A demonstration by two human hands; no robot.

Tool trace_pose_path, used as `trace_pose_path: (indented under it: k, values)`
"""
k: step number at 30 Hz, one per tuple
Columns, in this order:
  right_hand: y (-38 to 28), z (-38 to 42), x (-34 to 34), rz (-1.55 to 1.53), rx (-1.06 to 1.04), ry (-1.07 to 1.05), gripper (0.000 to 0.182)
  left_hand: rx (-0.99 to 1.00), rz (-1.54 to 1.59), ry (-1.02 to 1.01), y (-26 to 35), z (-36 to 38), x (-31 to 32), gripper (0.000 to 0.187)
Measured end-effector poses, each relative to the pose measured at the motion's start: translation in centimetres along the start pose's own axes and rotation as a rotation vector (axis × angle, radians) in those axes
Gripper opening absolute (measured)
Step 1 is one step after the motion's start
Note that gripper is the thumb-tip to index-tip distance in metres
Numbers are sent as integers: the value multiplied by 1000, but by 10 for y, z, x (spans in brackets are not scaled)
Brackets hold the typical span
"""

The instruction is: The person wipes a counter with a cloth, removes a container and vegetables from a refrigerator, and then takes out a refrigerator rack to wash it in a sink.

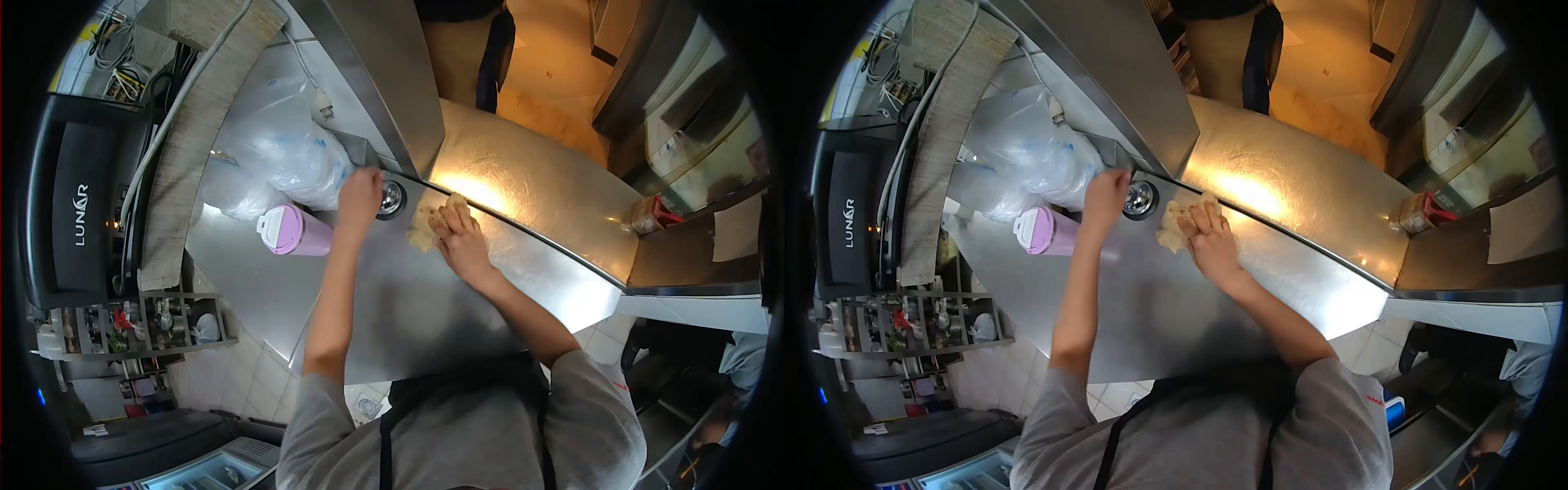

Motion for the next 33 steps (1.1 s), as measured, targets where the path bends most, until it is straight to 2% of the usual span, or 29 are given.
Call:
trace_pose_path:
  k: [2, 3, 6, 10, 17, 19, 21, 23, 26, 28, 30, 32, 33]
  values:
    - [0, 5, -5, -60, 41, 16, 35, -198, -363, -184, 1, -31, 25, 13]
    - [-1, 12, -5, -56, 47, 13, 35, -194, -357, -188, 2, -36, 30, 13]
    - [5, 22, -11, -25, 63, 85, 34, -171, -603, -250, 3, -48, 43, 11]
    - [9, 41, -23, -89, 106, 138, 33, -143, -618, -357, -2, -43, 64, 11]
    - [13, 49, -27, -170, 76, 142, 29, -237, -542, -353, -12, -49, 68, 13]
    - [16, 43, -27, -163, 48, 111, 30, -305, -519, -294, -15, -49, 67, 15]
    - [22, 31, -20, -162, 36, 79, 31, -281, -513, -324, -12, -44, 69, 18]
    - [30, 9, -17, -53, 26, 182, 34, -254, -508, -344, -9, -44, 67, 22]
    - [16, -12, -14, 104, 60, 275, 36, -306, -373, -271, -18, -39, 62, 31]
    - [-19, -11, -27, -18, 149, -125, 32, -280, -374, -270, -19, -24, 50, 28]
    - [-53, 30, 13, -206, -211, 76, 32, -250, -169, -134, -8, 10, 20, 24]
    - [-80, 85, 38, -22, -321, -71, 26, -229, -75, -95, 0, 54, 4, 26]
    - [-71, 89, 17, -14, -307, -69, 26, -287, -18, -143, 4, 78, 1, 22]
Point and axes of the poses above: each hand's wrist, its own z-axis away from the middle knuckle, its own x-axis out of the palm, y = z × x, the point moved 7 cm from there along -z, towards the middle knuckle, and after that the axes turned 4 degrees about x, right-handed, at the moved point
